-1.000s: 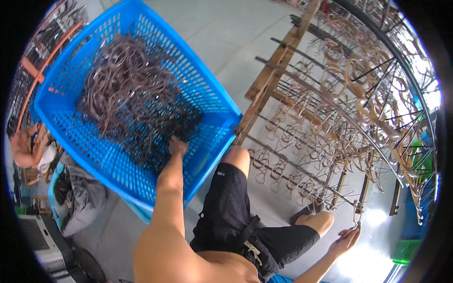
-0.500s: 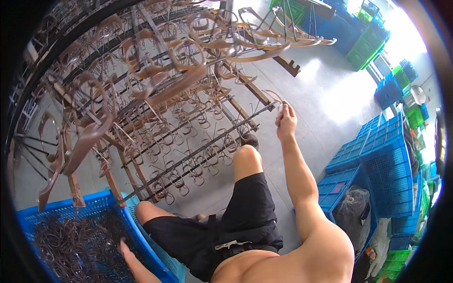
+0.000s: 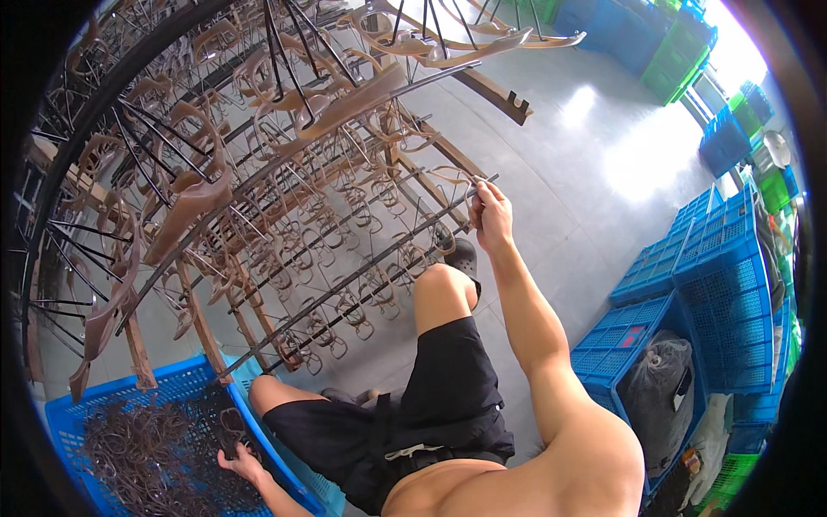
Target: The person sits on the floor and repeatedly picks up small wire loops from a blue basket, then attaches them to hooks on a metal rack. The person occasionally adjusts the rack or moves the basket while continuing to hang the wire pieces.
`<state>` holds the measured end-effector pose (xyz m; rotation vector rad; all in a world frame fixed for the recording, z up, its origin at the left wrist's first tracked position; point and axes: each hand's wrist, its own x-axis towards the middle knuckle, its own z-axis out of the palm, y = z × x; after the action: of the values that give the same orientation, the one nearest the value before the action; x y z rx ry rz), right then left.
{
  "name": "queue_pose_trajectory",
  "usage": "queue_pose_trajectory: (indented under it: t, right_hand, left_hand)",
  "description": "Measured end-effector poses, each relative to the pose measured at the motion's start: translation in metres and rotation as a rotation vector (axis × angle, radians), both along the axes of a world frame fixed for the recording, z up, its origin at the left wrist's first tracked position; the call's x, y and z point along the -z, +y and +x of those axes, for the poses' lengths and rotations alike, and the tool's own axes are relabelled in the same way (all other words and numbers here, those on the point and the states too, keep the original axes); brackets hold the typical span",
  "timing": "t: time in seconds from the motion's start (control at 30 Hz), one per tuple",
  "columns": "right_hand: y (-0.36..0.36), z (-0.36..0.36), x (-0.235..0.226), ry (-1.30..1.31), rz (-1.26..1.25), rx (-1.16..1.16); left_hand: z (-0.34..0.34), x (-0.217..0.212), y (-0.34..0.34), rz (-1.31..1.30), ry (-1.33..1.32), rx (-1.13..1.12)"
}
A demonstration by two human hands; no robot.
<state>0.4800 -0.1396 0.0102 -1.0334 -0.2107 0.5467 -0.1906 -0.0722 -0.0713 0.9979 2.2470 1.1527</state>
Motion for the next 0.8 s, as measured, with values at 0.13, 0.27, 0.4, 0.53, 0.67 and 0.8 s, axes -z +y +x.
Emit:
queue_pose_trajectory:
  t: [0.13,0.27,0.4,0.53,0.67,0.8]
  right_hand:
    - [0.005,-0.011,0.003,0.004,0.078,0.085]
    - [0.009,-0.016,0.001,-0.018,0.068,0.035]
    - [0.011,-0.024,0.005,-0.17,-0.099,0.074]
    - [0.015,-0.027,0.013,-0.426,-0.232,0.147]
    - [0.013,-0.027,0.005,-0.46,-0.35,0.185]
    - [0.009,-0.028,0.003,-0.369,-0.287,0.182]
  left_hand:
    - [0.006,-0.006,0.001,-0.244,-0.008,0.193]
    - [-0.002,-0.002,-0.002,-0.28,0.062,0.36]
    - [0.004,-0.017,-0.001,-0.347,0.192,0.444]
    - [-0.005,-0.023,0.01,-0.422,0.448,0.384]
    - [-0.005,-0.039,0.011,-0.337,0.48,0.392]
    - [-0.013,-0.036,0.016,-0.243,0.464,0.316]
